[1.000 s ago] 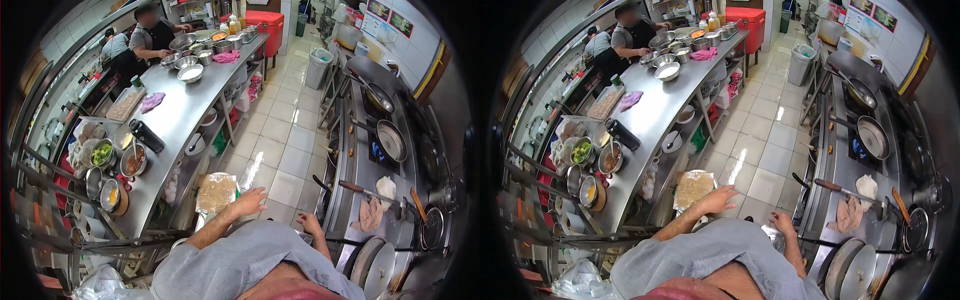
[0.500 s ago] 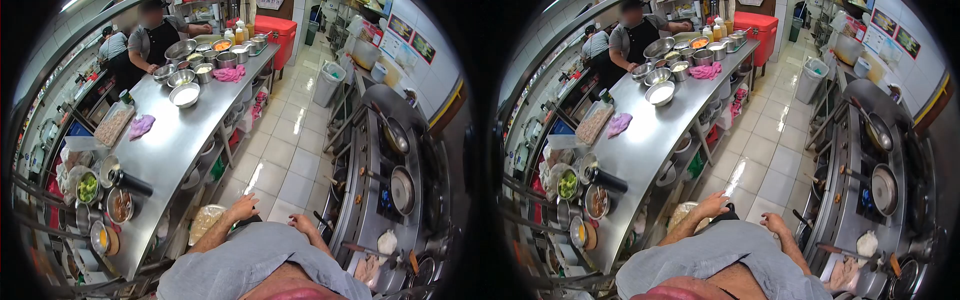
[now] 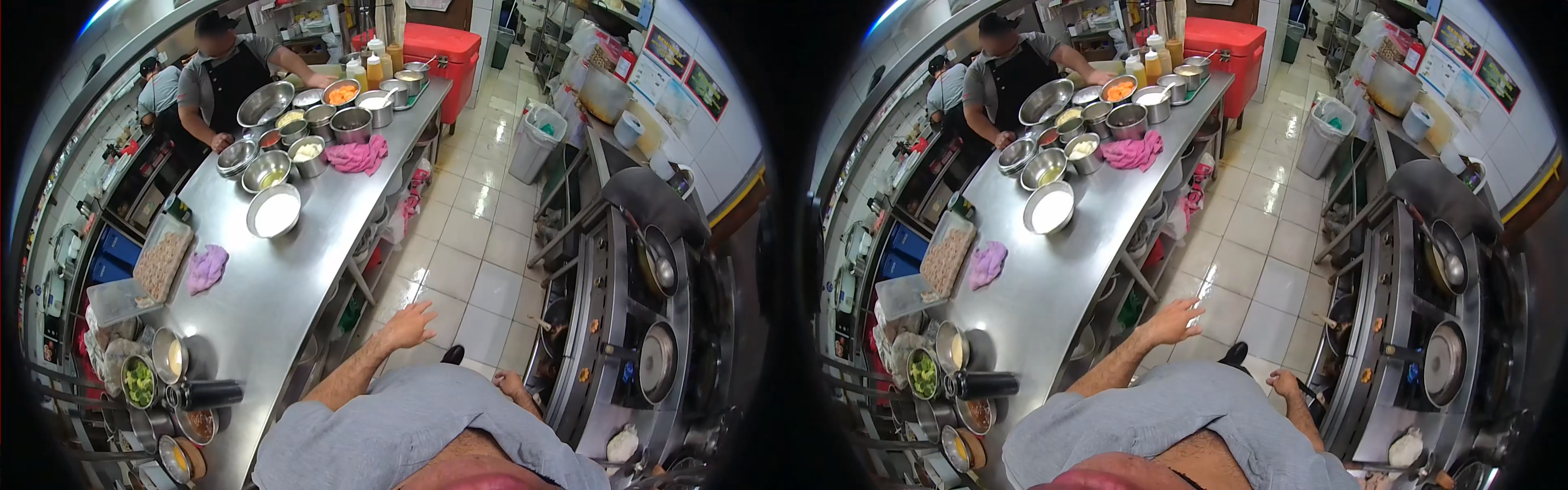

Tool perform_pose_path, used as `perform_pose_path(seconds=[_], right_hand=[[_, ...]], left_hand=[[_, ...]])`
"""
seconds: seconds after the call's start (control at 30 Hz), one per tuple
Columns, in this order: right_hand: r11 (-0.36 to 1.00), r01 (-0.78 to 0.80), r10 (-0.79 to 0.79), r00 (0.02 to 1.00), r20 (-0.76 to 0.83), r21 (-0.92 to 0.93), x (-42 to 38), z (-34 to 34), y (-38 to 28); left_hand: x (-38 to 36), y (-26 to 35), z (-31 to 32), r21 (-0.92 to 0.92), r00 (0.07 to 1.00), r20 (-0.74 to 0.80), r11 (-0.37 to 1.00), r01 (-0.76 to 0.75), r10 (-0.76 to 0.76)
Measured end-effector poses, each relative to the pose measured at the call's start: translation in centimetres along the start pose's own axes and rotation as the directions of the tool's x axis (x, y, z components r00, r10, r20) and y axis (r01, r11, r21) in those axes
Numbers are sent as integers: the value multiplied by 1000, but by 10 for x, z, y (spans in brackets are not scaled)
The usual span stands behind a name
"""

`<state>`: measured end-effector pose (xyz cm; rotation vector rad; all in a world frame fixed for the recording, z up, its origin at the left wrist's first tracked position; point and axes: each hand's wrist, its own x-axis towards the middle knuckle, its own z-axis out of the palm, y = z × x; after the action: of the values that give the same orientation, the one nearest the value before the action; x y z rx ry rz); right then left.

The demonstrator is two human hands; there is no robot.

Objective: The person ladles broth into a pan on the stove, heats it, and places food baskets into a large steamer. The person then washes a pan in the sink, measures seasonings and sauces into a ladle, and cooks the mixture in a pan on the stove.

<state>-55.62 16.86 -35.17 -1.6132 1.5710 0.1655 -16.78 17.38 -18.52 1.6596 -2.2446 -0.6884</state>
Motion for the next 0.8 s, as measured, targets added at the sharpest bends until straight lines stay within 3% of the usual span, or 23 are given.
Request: perform_pose_path(seconds=[0.13, 0.2, 0.23, 0.33, 0.43, 0.53, 0.57, 0.63, 0.73, 0.8], right_hand=[[1000, 9, -8, 998, 58, -21, 46, -17, 9], [988, -136, 129, 987, 97, 70, 42, -47, -21], [999, 24, -27, 997, 78, 37, 75, -41, 19], [988, 137, -130, 987, 95, -75, 196, -26, 110], [998, 45, -46, 998, 43, 37, 165, -145, -12], [988, 152, -151, 988, -31, 26, 270, -171, 28], [986, 166, -166, 986, -9, 14, 281, -183, 21], [976, 128, -103, 984, -148, 176, 295, -210, 4], [962, 241, -218, 961, -170, 129, 323, -213, 15], [963, 180, -156, 979, -128, 202, 315, -206, 18]], left_hand=[[33, -16, 9, -23, 990, 91, 994, 111, -108], [54, -16, 9, -37, 976, 155, 987, 158, -151], [67, -16, 7, -45, 964, 176, 977, 208, -197], [111, -4, -20, -4, 959, 126, 967, 255, -252], [157, -1, -28, -50, 971, -6, 970, 239, -240], [196, 2, -28, -37, 967, -68, 969, 243, -245], [207, 7, -30, -22, 975, -27, 975, 221, -222], [227, 11, -28, 3, 989, 26, 989, 148, -148], [252, 10, -21, -14, 986, 64, 988, 154, -153], [267, 7, -22, -3, 985, 82, 989, 151, -150]])
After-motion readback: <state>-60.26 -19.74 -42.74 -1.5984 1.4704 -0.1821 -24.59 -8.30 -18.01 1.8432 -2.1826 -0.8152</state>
